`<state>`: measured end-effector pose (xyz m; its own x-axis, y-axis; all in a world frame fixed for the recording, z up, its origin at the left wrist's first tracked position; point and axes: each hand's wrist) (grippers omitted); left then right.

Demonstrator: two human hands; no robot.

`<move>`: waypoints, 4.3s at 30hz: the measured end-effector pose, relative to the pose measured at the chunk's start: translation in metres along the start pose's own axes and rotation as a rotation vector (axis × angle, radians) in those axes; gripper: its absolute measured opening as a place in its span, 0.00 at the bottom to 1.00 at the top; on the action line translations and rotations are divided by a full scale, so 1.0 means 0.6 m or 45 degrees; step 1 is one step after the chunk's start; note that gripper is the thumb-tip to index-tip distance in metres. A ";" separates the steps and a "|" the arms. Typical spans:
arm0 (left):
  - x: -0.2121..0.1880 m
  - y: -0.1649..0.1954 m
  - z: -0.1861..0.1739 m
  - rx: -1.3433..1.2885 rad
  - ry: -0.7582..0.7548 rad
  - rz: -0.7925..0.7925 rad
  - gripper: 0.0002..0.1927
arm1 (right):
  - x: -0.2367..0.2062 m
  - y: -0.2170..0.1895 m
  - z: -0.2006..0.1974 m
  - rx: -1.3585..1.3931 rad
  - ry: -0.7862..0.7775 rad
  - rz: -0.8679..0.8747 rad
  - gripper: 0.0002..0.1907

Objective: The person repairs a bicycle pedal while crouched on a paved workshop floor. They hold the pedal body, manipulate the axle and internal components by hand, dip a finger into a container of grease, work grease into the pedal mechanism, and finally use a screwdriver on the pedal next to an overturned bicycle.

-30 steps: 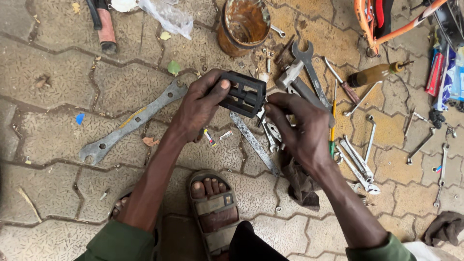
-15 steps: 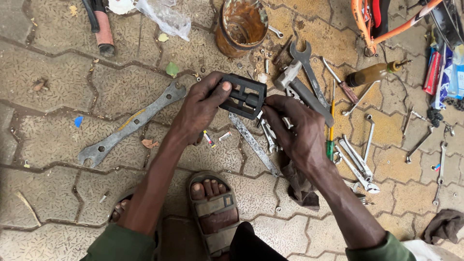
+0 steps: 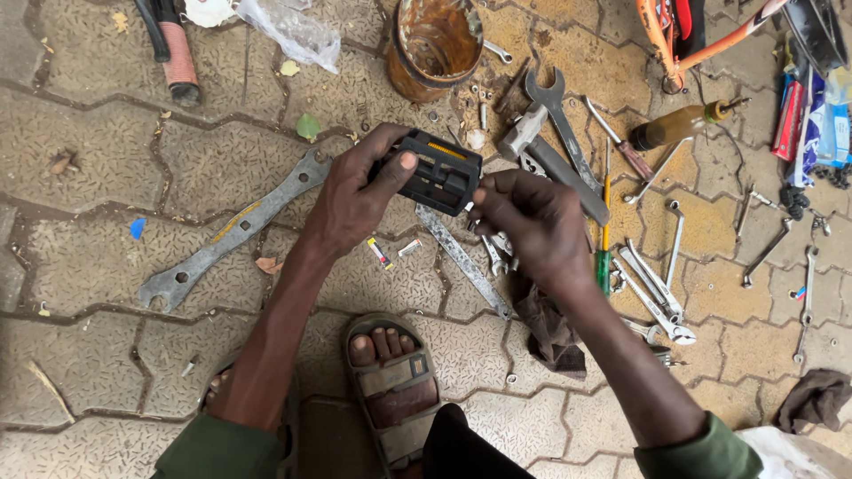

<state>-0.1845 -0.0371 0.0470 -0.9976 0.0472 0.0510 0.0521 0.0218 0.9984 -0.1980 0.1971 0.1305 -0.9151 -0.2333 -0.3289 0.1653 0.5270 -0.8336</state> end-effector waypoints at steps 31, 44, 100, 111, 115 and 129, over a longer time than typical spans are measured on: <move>0.004 -0.015 -0.002 -0.100 0.004 0.061 0.28 | 0.009 -0.018 0.001 -0.165 0.026 -0.309 0.07; 0.012 -0.022 0.003 -0.369 0.017 -0.030 0.23 | -0.005 -0.026 0.002 -0.230 0.151 -0.402 0.09; 0.009 -0.013 0.001 -0.292 0.021 -0.192 0.22 | -0.007 -0.046 0.019 -0.546 0.154 -0.760 0.08; 0.006 0.001 0.001 0.150 -0.007 0.184 0.30 | 0.000 -0.016 0.000 0.679 0.029 0.379 0.04; 0.007 -0.004 -0.005 0.305 -0.064 0.320 0.29 | 0.008 0.004 -0.008 1.302 -0.157 0.788 0.02; 0.003 -0.024 0.017 -0.595 0.052 -0.264 0.20 | -0.026 -0.041 0.018 -0.372 0.189 -0.391 0.09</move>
<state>-0.1867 -0.0272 0.0324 -0.9862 0.0501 -0.1575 -0.1639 -0.4228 0.8913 -0.1840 0.1790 0.1514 -0.9520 -0.3062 -0.0006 -0.2136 0.6656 -0.7151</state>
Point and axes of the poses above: each hand's wrist, its own x-axis towards the middle knuckle, its own z-axis out of the palm, y = z × x
